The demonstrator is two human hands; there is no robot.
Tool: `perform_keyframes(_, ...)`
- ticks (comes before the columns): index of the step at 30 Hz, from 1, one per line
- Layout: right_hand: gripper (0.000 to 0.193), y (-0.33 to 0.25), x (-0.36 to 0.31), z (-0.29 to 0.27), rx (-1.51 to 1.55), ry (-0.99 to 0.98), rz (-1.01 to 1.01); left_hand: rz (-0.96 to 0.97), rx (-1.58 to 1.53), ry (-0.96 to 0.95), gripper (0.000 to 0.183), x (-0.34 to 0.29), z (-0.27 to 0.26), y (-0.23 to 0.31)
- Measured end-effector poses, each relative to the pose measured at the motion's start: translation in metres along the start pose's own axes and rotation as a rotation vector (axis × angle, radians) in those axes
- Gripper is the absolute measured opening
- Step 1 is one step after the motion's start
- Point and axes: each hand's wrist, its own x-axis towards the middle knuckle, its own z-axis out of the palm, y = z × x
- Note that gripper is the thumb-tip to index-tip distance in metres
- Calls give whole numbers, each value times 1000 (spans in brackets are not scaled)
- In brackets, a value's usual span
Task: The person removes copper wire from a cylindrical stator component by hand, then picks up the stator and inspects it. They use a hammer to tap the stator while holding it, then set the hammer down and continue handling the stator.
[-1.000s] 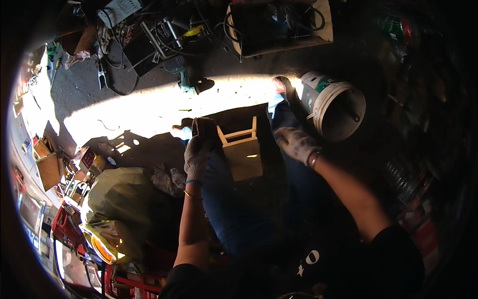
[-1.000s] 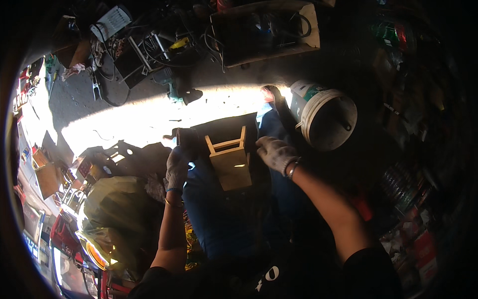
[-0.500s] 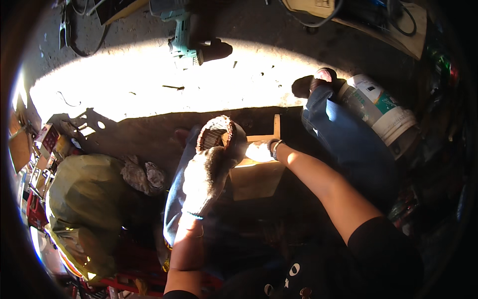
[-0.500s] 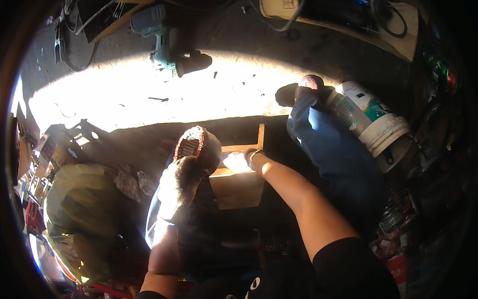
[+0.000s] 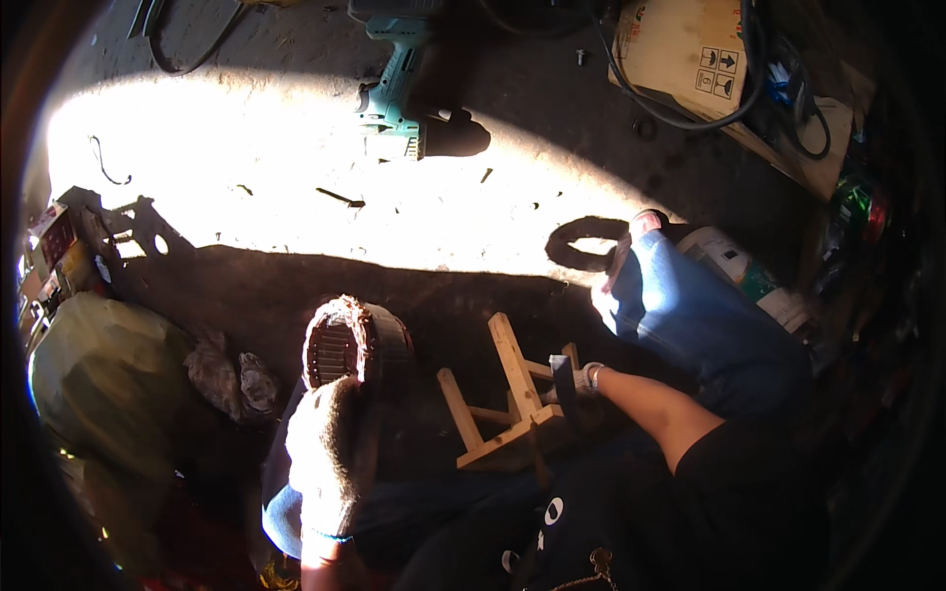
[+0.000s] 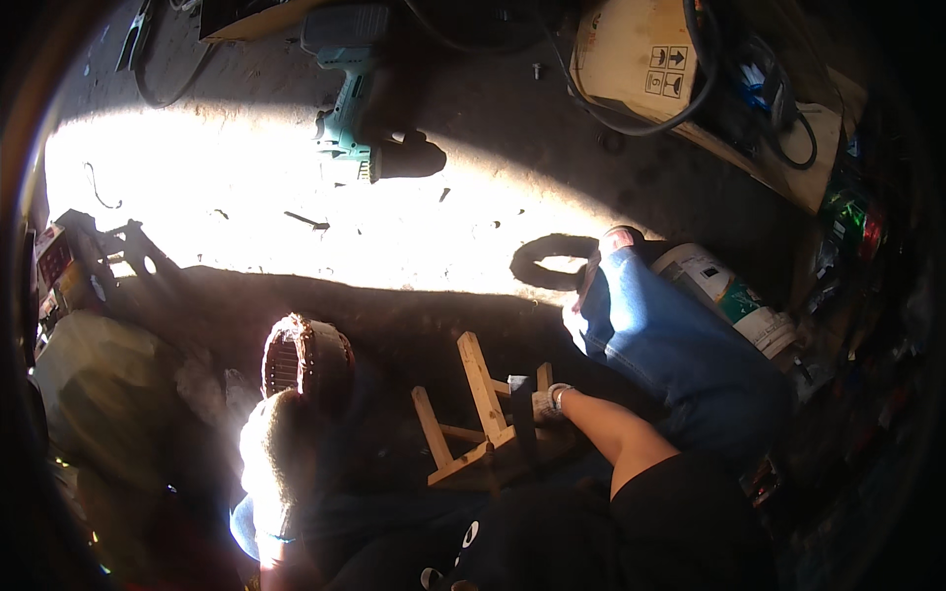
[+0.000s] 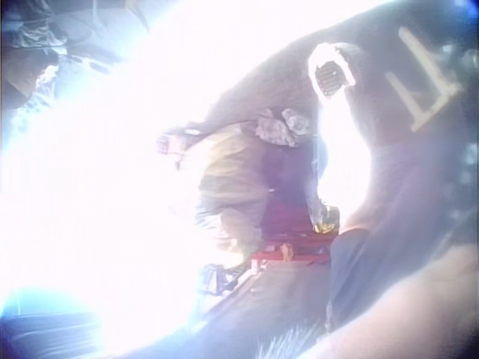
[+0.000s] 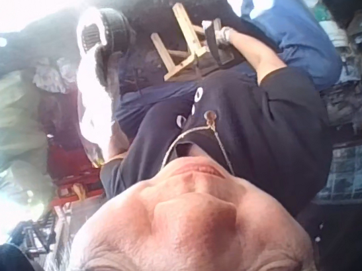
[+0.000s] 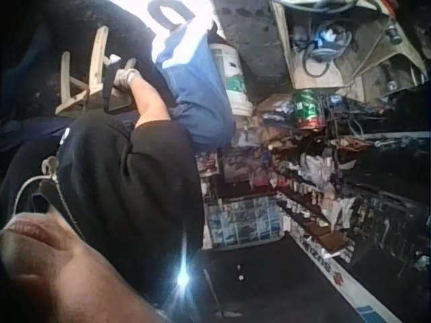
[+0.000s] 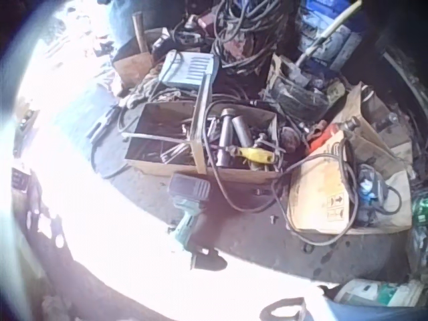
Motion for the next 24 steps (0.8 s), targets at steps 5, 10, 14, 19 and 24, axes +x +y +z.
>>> perform_keyframes(5,45,-77,-75,-119,-102,986,-130,57,96,-134,29,-18,5,1)
perform_keyframes(10,44,-115,-113,-188,187,1543,-196,111,41,-104,27,-31,7,12)
perform_keyframes(14,43,-116,-118,-212,180,1547,-238,171,21,-68,30,-37,9,14)
perform_keyframes(19,42,-124,-116,-215,158,1538,-330,137,43,-50,30,-50,11,11)
perform_keyframes(24,41,-147,-96,-192,82,1517,-388,233,-10,28,30,-64,14,4)
